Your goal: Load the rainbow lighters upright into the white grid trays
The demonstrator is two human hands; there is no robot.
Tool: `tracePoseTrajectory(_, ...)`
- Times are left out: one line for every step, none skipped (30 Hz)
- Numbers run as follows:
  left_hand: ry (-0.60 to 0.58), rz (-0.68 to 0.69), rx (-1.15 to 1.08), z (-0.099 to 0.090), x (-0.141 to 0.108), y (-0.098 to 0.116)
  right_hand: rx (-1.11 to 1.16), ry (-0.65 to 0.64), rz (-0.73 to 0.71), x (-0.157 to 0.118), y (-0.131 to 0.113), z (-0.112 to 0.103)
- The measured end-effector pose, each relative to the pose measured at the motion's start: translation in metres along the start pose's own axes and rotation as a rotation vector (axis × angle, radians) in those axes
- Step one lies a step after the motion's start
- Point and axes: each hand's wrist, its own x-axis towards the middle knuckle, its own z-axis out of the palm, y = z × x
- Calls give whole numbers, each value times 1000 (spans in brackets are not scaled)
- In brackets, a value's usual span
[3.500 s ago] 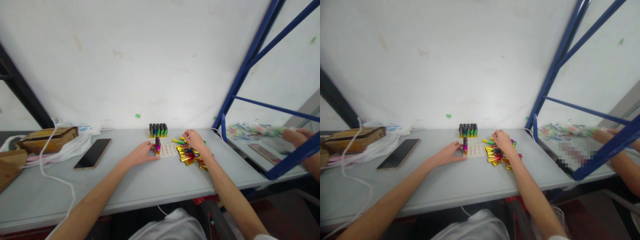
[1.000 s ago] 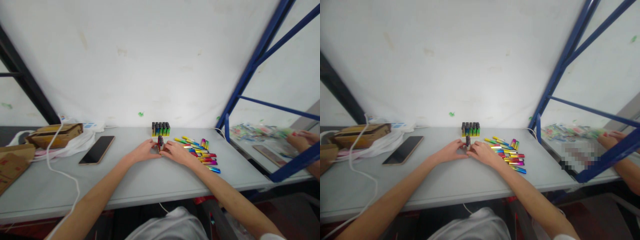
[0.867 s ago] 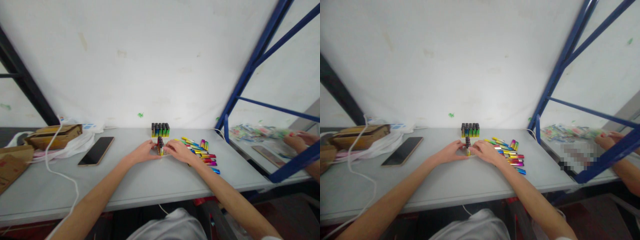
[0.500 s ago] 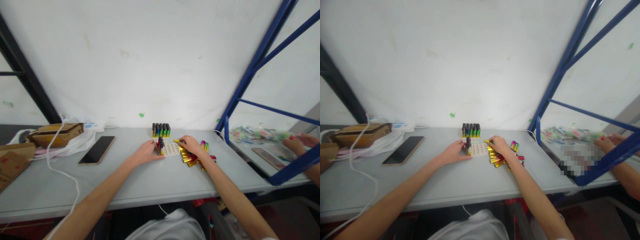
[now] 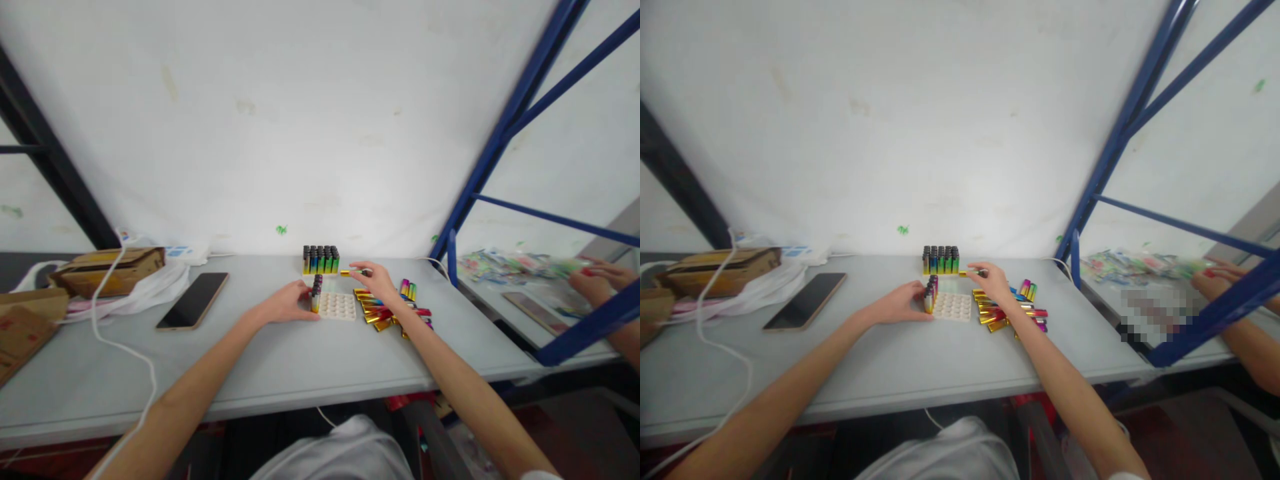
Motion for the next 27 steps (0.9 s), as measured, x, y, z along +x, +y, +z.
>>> tracePoseTrajectory(0,-1,6,0,0,0,106,0,48,-1,-3,4)
tracePoseTrajectory(-1,-4,14,1,0,-1,212,4,98,-2,-6,7)
tracePoseTrajectory(1,-9,24,1,0,-1,313,12,147,-4,-9,11)
tracePoseTrajectory(2,-16,32,2,0,-1,407,18,189,-5,-13,13)
tracePoseTrajectory(4,-22,38,2,0,-2,493,17,226,-6,-16,16)
tracePoseTrajectory(5,-26,39,2,0,-2,570,9,256,-8,-19,18)
tracePoseTrajectory(4,-28,39,2,0,-2,637,-5,279,-9,-22,19)
tracePoseTrajectory(3,-31,39,2,0,-1,695,-21,297,-10,-25,20)
tracePoseTrajectory(0,-33,41,2,0,-1,745,-32,310,-11,-28,20)
tracePoseTrajectory(-3,-35,42,2,0,-1,785,-40,322,-11,-31,21)
tracePoseTrajectory(-6,-37,42,1,0,-1,815,-46,335,-12,-33,21)
tracePoseTrajectory(-10,-37,42,1,0,-1,837,-49,349,-12,-34,22)
tracePoseTrajectory(-15,-35,43,1,0,-1,852,-49,362,-12,-35,22)
tracePoseTrajectory(-19,-35,43,1,0,-1,860,-47,372,-12,-35,22)
tracePoseTrajectory(-22,-34,43,1,0,-1,860,-42,378,-12,-35,23)
tracePoseTrajectory(-24,-33,42,1,0,-1,849,-38,377,-11,-35,23)
tracePoseTrajectory(-24,-32,41,1,0,0,830,-36,369,-11,-34,23)
tracePoseTrajectory(-19,-32,40,1,0,0,805,-37,358,-11,-33,23)
tracePoseTrajectory(-13,-31,40,1,0,0,781,-39,345,-11,-32,23)
tracePoseTrajectory(-7,-29,39,1,0,0,762,-45,334,-12,-31,23)
tracePoseTrajectory(0,-27,40,1,0,0,752,-56,326,-12,-30,23)
tracePoseTrajectory(4,-26,42,1,0,0,750,-72,326,-13,-30,23)
tracePoseTrajectory(6,-26,43,1,0,0,745,-89,330,-14,-30,24)
tracePoseTrajectory(6,-25,45,1,0,0,733,-106,335,-15,-31,25)
tracePoseTrajectory(5,-25,46,1,0,0,710,-121,338,-16,-33,26)
tracePoseTrajectory(5,-27,48,1,0,1,681,-133,335,-18,-35,27)
tracePoseTrajectory(3,-31,49,1,0,1,649,-145,327,-19,-37,28)
